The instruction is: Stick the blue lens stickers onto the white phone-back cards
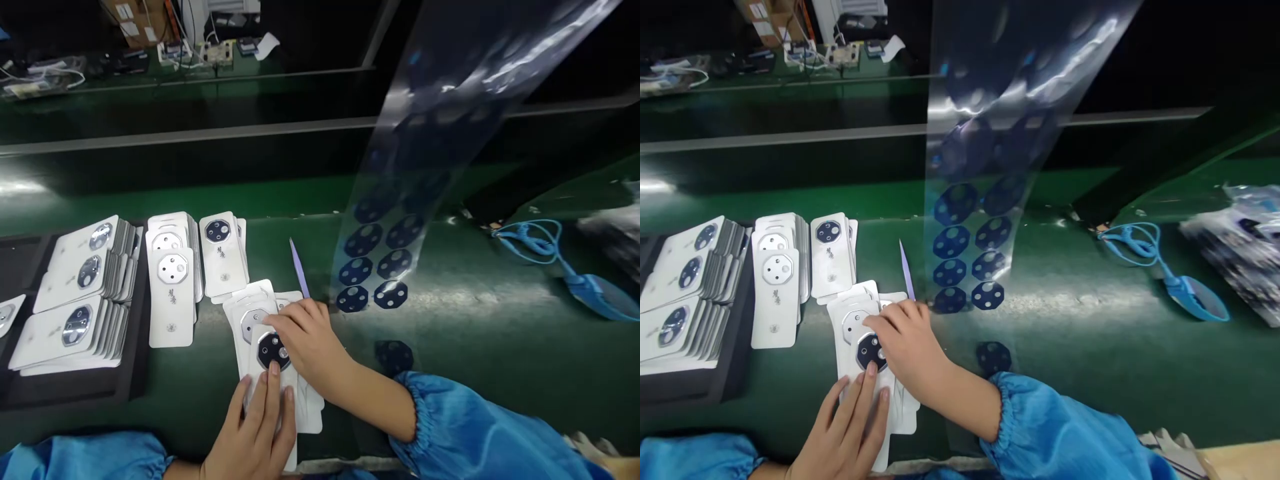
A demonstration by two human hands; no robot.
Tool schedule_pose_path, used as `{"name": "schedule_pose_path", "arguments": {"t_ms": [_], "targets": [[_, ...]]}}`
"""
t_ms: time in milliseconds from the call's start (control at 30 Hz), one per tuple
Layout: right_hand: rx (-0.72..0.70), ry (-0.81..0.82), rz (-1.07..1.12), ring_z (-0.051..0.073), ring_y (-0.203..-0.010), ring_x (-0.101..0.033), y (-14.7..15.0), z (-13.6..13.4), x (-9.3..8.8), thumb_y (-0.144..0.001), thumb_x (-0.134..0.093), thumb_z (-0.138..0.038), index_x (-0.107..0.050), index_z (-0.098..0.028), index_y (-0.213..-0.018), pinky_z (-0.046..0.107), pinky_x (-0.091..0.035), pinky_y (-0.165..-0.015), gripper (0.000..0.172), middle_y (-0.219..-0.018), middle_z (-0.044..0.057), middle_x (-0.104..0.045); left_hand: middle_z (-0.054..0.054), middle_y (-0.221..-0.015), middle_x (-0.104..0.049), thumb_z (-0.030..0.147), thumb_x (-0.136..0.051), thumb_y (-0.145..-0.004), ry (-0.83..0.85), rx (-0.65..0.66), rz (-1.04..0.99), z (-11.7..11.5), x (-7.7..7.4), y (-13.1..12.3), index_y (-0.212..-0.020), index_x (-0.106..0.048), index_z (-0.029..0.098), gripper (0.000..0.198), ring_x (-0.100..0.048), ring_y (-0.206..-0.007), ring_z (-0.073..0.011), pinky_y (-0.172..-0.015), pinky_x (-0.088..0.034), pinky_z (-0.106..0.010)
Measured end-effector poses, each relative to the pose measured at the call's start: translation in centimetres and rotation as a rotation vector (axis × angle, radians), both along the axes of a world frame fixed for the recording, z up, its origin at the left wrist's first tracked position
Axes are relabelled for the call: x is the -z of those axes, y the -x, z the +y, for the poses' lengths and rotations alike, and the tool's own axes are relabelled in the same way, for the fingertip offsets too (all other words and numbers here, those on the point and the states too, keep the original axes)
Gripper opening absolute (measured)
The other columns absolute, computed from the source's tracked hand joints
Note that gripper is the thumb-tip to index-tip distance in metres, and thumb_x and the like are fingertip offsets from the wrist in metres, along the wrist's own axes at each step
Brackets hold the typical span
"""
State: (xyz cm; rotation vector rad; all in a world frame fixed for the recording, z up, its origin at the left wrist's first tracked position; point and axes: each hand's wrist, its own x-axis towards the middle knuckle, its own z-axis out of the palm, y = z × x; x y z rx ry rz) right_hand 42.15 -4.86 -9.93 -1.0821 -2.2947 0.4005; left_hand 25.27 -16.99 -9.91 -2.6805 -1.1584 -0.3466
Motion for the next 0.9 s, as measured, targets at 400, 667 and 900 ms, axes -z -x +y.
{"name": "schedule_pose_path", "arguments": {"t_ms": [400,667,900], "targets": [[-0.070,-0.536,0.247,0.025,-0.104,-0.067,-5.2,-0.4,-8.5,-0.090,-0.058,-0.005,-0.063,-0.010,-0.122,0.040,-0.058,-0.089,0.032,-0.110,0.014,-0.073,-0.012,-0.130,-0.069,0.036,-0.059,-0.095,-0.241,0.024,-0.091,-1.9,1.1,0.0,-0.113,-0.072,0.017,0.029,-0.051,-0.138,-0.0343,-0.125,-0.020,-0.058],[0.343,-0.090,0.146,0.024,-0.101,-0.074,-17.0,-2.7,-5.4,-0.101,-0.056,-0.032,-0.069,-0.024,-0.113,0.040,-0.063,-0.088,0.019,-0.113,0.007,-0.075,-0.014,-0.144,-0.059,0.003,-0.039,-0.095,-0.170,-0.006,-0.052,4.1,-6.8,5.1,-0.150,-0.045,0.016,0.056,-0.051,-0.140,-0.0246,-0.117,-0.043,-0.044],[-0.150,0.297,-0.088,0.030,-0.155,-0.021,-19.0,-2.6,-3.1,-0.092,-0.072,-0.041,-0.021,-0.027,-0.163,0.050,-0.034,-0.122,0.088,-0.165,0.011,-0.031,-0.022,-0.150,-0.048,0.012,-0.045,-0.099,-0.010,-0.260,-0.094,17.8,-3.7,4.7,-0.144,-0.049,0.012,0.045,-0.043,-0.143,-0.0378,-0.112,-0.042,-0.063]]}}
